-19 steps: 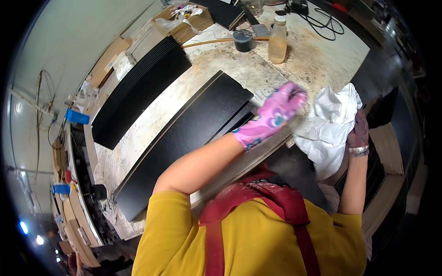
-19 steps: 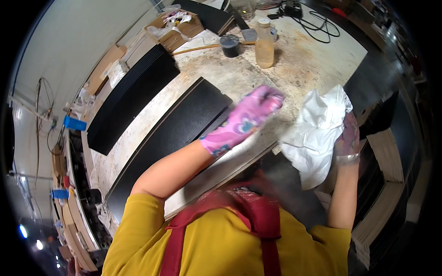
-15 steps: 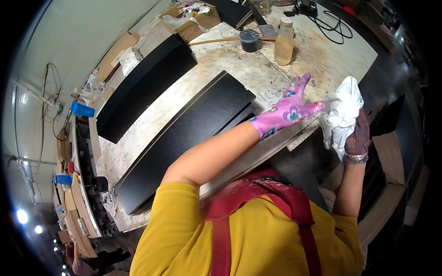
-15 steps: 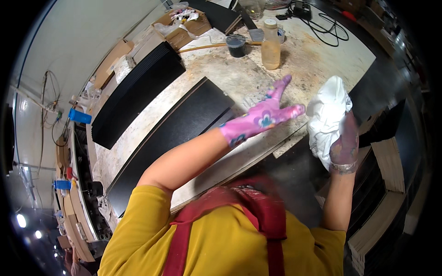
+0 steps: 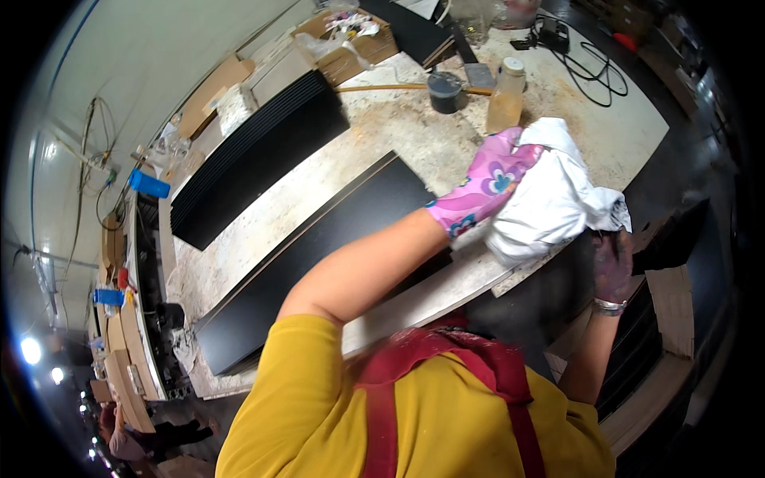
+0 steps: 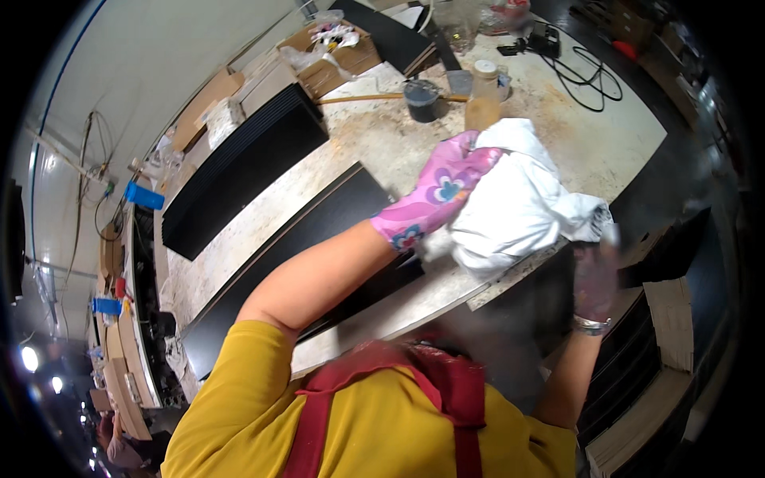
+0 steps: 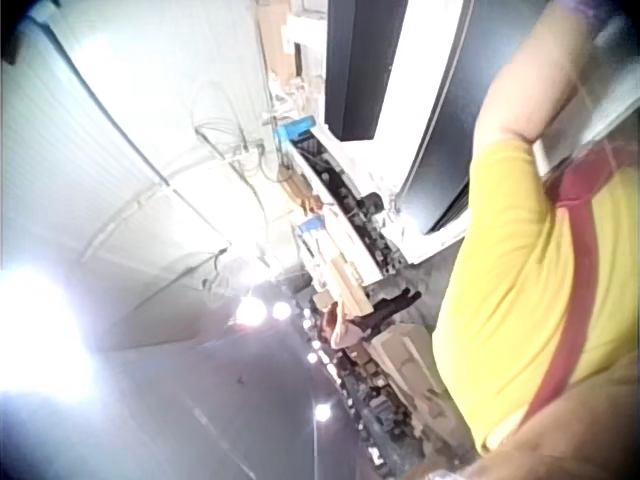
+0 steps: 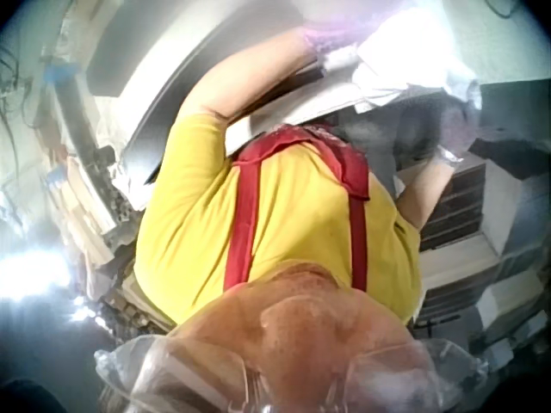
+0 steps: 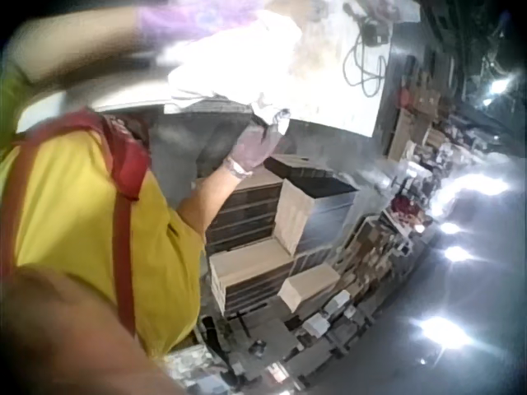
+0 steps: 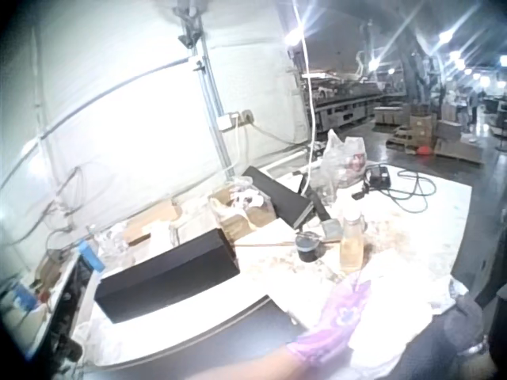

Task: The person wipes black rectangular furniture panels one by one with a white cloth, moving each finished panel from a stack on the workbench to another stack.

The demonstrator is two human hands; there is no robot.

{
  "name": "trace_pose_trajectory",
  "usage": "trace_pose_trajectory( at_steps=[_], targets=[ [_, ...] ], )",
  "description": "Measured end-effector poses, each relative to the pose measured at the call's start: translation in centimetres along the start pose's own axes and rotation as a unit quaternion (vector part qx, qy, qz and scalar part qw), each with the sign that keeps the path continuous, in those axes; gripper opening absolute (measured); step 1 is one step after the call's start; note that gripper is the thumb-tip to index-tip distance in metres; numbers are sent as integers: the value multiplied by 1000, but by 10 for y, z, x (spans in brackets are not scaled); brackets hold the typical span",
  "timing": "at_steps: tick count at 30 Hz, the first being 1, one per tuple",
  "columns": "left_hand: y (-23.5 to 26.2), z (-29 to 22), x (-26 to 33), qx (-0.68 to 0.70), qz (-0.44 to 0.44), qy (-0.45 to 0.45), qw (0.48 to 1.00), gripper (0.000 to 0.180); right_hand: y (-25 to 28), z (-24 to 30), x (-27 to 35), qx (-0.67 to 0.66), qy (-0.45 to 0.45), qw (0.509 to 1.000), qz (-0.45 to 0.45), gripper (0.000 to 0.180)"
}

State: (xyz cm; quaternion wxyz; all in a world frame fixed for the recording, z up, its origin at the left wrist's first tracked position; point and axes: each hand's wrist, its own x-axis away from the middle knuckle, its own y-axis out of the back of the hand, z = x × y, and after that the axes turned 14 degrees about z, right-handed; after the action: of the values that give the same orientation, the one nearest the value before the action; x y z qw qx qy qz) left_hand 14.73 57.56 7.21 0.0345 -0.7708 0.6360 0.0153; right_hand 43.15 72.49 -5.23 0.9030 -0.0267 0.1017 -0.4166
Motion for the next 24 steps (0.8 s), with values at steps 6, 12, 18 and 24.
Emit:
trace_pose_trajectory(
  at_steps=[6, 12, 18, 24],
  targets=[
    [-16, -6, -27, 123, 93, -12, 988, 30, -85, -35, -25, -479, -18, 809, 341, 56],
    [90, -10, -35, -345, 89, -27, 934, 46, -127, 39, -68, -343, -148, 926, 54, 47],
    [159, 16, -68, -334, 83, 55, 937, 64, -69, 83, -214, 481, 214, 844, 106, 37],
    [166, 107, -131, -505, 127, -19, 853, 80, -223, 31, -239, 598, 238, 747, 169, 65]
  ],
)
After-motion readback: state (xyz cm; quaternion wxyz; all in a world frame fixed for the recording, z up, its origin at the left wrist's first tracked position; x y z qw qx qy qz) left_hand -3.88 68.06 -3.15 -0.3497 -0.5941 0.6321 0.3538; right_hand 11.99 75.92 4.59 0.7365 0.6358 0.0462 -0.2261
